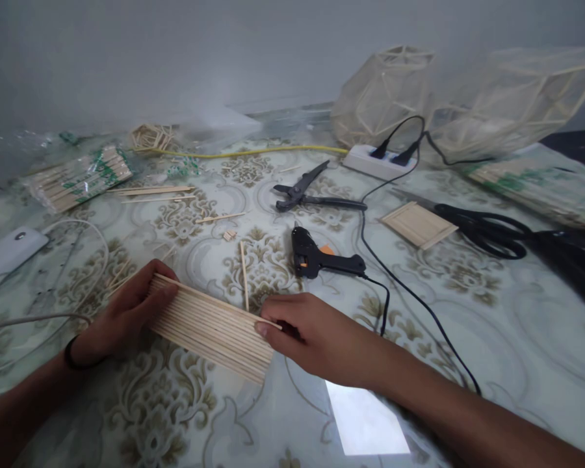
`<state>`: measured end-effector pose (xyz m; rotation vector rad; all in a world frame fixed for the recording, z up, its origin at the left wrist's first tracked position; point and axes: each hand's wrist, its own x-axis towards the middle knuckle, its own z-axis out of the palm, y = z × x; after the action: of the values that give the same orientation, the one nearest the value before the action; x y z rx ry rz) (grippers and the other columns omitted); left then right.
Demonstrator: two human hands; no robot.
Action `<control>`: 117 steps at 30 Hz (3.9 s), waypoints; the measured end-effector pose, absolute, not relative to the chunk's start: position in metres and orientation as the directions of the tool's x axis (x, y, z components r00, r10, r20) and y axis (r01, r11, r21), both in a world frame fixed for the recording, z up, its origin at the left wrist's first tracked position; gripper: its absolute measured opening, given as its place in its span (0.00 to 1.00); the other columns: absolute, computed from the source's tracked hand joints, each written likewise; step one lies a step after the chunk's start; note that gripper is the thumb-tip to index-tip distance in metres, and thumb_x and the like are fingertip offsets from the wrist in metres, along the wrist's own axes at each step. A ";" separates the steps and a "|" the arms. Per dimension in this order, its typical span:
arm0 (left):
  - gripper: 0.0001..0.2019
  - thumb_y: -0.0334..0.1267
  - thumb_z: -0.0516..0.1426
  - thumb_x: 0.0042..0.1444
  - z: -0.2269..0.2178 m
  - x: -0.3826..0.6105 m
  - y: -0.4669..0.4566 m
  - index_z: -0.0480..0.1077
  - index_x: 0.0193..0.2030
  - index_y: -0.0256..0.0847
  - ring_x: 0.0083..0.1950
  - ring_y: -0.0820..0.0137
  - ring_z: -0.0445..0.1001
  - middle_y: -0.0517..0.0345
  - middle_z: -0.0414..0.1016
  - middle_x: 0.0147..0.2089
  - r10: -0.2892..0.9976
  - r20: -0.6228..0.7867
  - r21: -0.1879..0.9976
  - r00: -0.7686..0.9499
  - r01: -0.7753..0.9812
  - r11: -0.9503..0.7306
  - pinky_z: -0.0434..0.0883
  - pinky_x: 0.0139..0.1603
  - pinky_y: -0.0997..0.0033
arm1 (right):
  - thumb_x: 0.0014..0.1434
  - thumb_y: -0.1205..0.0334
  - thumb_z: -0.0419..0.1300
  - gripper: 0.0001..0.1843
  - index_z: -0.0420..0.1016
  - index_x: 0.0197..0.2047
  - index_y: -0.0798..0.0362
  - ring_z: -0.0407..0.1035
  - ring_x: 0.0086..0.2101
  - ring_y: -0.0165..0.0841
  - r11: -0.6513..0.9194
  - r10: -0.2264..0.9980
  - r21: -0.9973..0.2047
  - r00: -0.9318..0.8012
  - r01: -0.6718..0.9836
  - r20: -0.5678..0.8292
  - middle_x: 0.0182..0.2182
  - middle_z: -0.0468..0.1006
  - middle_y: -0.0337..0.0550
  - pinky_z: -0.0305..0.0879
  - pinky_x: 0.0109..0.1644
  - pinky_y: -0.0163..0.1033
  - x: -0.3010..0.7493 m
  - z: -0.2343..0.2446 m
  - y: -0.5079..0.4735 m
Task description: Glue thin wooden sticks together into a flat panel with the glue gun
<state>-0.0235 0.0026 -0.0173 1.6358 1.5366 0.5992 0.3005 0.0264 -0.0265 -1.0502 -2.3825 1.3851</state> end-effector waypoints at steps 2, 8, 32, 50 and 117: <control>0.16 0.55 0.54 0.69 -0.017 -0.023 0.002 0.68 0.43 0.43 0.31 0.74 0.65 0.66 0.67 0.31 0.973 -0.174 0.801 0.153 0.597 0.049 0.63 0.31 0.74 | 0.74 0.39 0.49 0.32 0.63 0.30 0.59 0.58 0.30 0.19 0.319 0.659 -0.818 -0.732 0.478 -0.171 0.27 0.64 0.38 0.52 0.36 0.29 0.300 -0.026 0.027; 0.16 0.55 0.54 0.70 -0.018 -0.022 0.003 0.68 0.44 0.43 0.31 0.74 0.65 0.66 0.67 0.31 0.974 -0.171 0.795 0.151 0.604 0.046 0.63 0.31 0.74 | 0.73 0.37 0.48 0.33 0.63 0.29 0.59 0.57 0.29 0.20 0.325 0.657 -0.810 -0.733 0.488 -0.178 0.27 0.64 0.39 0.52 0.35 0.30 0.301 -0.026 0.026; 0.17 0.57 0.54 0.69 -0.017 -0.023 0.004 0.67 0.44 0.43 0.31 0.73 0.65 0.66 0.66 0.31 0.971 -0.185 0.786 0.151 0.615 0.054 0.63 0.31 0.73 | 0.73 0.36 0.49 0.34 0.64 0.29 0.59 0.57 0.29 0.20 0.327 0.661 -0.809 -0.730 0.489 -0.174 0.27 0.65 0.39 0.52 0.34 0.29 0.302 -0.026 0.025; 0.16 0.55 0.55 0.69 -0.016 -0.022 0.003 0.69 0.44 0.44 0.32 0.72 0.66 0.65 0.68 0.32 0.975 -0.180 0.774 0.133 0.630 0.057 0.64 0.33 0.73 | 0.72 0.34 0.49 0.35 0.62 0.28 0.58 0.56 0.28 0.20 0.318 0.661 -0.810 -0.727 0.493 -0.184 0.26 0.64 0.38 0.51 0.34 0.30 0.301 -0.025 0.026; 0.14 0.52 0.58 0.68 -0.023 -0.024 0.006 0.69 0.44 0.44 0.28 0.75 0.63 0.66 0.65 0.30 0.982 -0.096 0.799 0.160 0.601 -0.020 0.60 0.27 0.74 | 0.74 0.45 0.52 0.30 0.65 0.27 0.59 0.58 0.26 0.16 0.399 0.668 -0.788 -0.738 0.468 -0.100 0.24 0.64 0.37 0.53 0.31 0.27 0.302 -0.023 0.025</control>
<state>-0.0238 0.0062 -0.0226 1.7085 1.5254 0.6618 0.3024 0.0246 -0.0229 -1.0037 -2.4248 1.2513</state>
